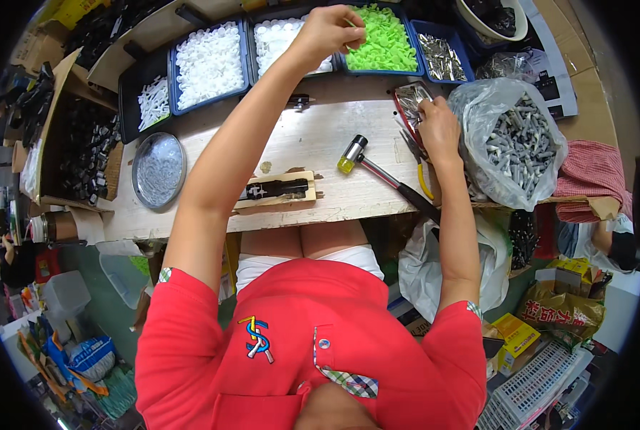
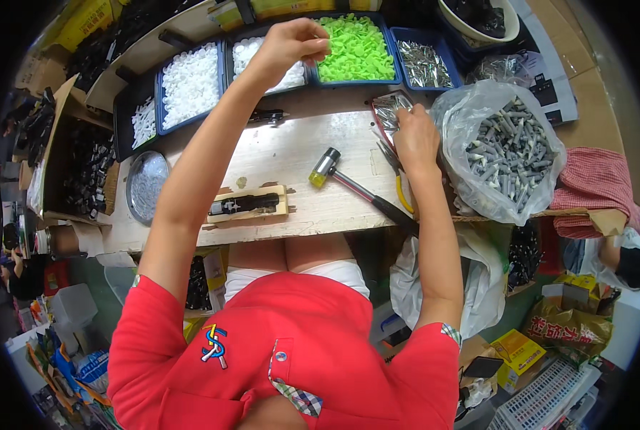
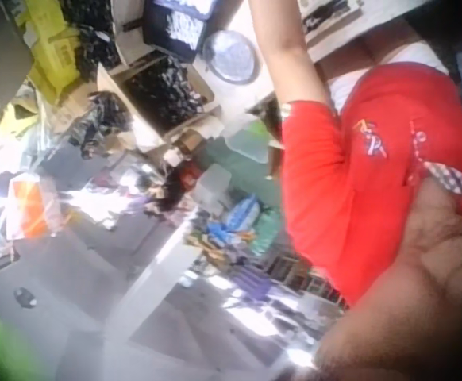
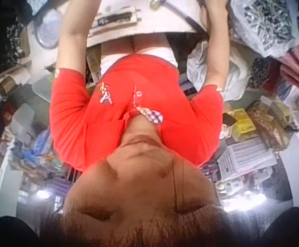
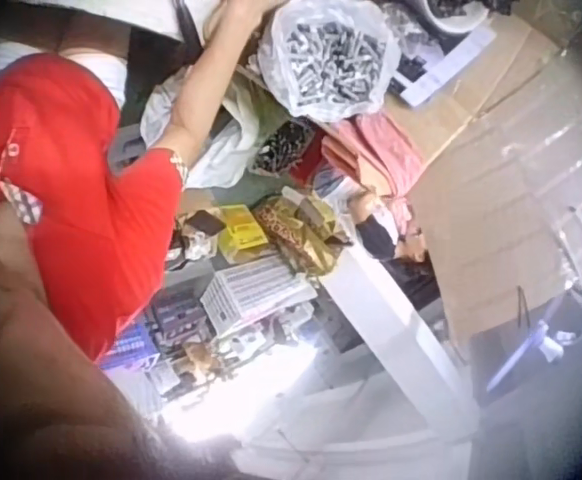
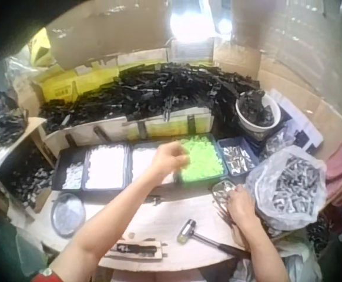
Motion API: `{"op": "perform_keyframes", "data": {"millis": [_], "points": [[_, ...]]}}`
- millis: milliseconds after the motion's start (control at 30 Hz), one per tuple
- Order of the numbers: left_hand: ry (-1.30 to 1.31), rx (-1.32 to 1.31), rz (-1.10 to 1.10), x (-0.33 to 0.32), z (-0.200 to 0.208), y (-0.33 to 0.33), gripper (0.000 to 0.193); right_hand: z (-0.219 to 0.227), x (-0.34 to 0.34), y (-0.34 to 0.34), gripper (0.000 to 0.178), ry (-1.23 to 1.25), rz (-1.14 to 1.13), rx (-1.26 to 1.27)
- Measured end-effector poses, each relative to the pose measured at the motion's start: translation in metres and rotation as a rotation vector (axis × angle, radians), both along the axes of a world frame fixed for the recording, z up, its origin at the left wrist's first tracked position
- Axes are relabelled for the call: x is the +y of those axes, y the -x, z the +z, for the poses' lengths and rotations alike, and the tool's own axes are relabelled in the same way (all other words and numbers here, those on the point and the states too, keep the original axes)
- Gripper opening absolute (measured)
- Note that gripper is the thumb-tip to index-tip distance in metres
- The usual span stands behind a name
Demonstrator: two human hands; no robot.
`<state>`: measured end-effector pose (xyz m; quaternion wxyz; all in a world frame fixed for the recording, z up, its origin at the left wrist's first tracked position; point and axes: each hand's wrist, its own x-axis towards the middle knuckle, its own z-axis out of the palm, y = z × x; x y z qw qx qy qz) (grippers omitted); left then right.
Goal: The person is assembling small plastic and metal components of a toy at a workbench, using a small hammer to fix parts into place.
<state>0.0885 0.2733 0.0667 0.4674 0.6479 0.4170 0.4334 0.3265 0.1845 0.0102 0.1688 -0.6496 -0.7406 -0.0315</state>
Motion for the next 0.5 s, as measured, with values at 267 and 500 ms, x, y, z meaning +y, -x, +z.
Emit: {"op": "perform_keyframes", "data": {"millis": [267, 500], "points": [[0.462, -0.888, -0.151, -0.136, -0.027, 0.051, 0.016, 0.020, -0.017, 0.007, 0.013, -0.124, 0.182, 0.277], [0.440, -1.089, -0.142, -0.215, -0.060, 0.070, 0.013, 0.060, -0.077, 0.114, 0.024, 0.128, 0.829, 0.631]]}}
